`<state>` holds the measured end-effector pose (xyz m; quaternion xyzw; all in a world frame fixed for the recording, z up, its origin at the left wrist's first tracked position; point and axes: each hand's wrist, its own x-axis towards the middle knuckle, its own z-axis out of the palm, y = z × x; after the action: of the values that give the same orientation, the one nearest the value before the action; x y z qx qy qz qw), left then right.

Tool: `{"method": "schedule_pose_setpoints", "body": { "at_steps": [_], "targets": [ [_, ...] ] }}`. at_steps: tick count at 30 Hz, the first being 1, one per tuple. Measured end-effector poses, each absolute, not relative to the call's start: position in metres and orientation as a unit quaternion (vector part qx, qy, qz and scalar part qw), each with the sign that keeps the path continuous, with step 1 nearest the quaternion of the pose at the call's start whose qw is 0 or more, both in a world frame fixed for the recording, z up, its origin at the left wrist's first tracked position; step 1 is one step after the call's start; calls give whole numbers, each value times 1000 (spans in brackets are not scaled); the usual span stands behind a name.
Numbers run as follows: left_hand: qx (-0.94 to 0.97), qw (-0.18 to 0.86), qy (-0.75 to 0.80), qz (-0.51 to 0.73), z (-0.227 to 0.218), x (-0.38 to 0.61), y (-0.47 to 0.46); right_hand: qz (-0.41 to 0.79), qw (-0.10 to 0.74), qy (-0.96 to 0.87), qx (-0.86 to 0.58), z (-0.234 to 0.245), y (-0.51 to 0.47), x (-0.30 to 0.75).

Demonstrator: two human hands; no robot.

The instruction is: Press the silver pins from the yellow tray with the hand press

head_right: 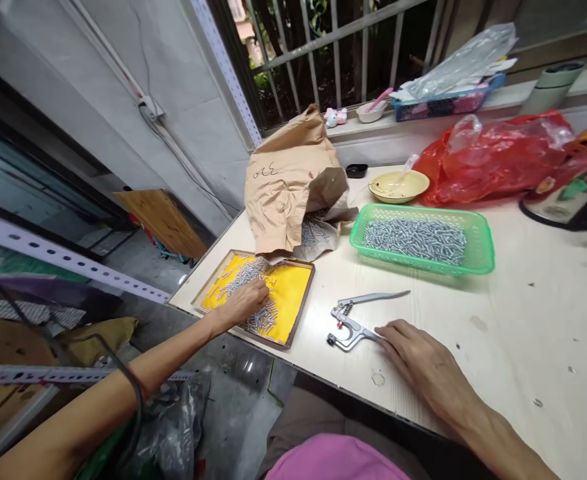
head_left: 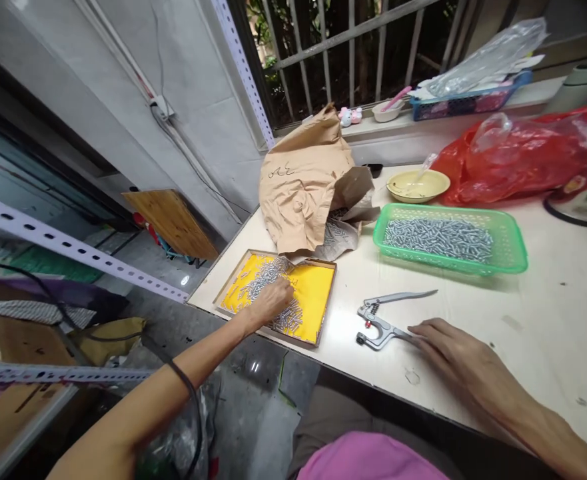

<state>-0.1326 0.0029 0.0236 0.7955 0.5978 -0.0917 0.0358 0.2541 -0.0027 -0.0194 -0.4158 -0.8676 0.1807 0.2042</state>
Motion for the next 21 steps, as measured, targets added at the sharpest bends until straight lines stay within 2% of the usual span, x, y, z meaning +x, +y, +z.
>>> {"method": "schedule_pose_setpoints", "body": {
  "at_steps": [2, 5, 7, 9, 11, 16, 18, 21],
  "targets": [
    [752, 80, 654, 17, 29, -115, 1, 175, 195, -865, -427, -17, -4, 251],
    [655, 243, 696, 164, 34, -77, -4, 182, 161, -869, -431, -17, -4, 246],
    [595, 362, 688, 204, 34, -49, -8, 190, 131, -871, -435, -19, -3, 244],
    [553, 431, 683, 206, 29, -26, -11, 195, 105, -867, -446, -20, -2, 242],
    [543, 436, 692, 189, 22, -9, -12, 199, 88, -864, -455, -20, -1, 241],
    [607, 324, 708, 159, 9, 6, -4, 202, 55, -865, -456, -15, 3, 243],
    [577, 362, 713, 167, 5, 7, -1, 196, 41, -867, -455, -12, 3, 243],
    [459, 508, 698, 209, 0, 8, 2, 185, 27, -871, -455, -8, 3, 243]
  ]
}}
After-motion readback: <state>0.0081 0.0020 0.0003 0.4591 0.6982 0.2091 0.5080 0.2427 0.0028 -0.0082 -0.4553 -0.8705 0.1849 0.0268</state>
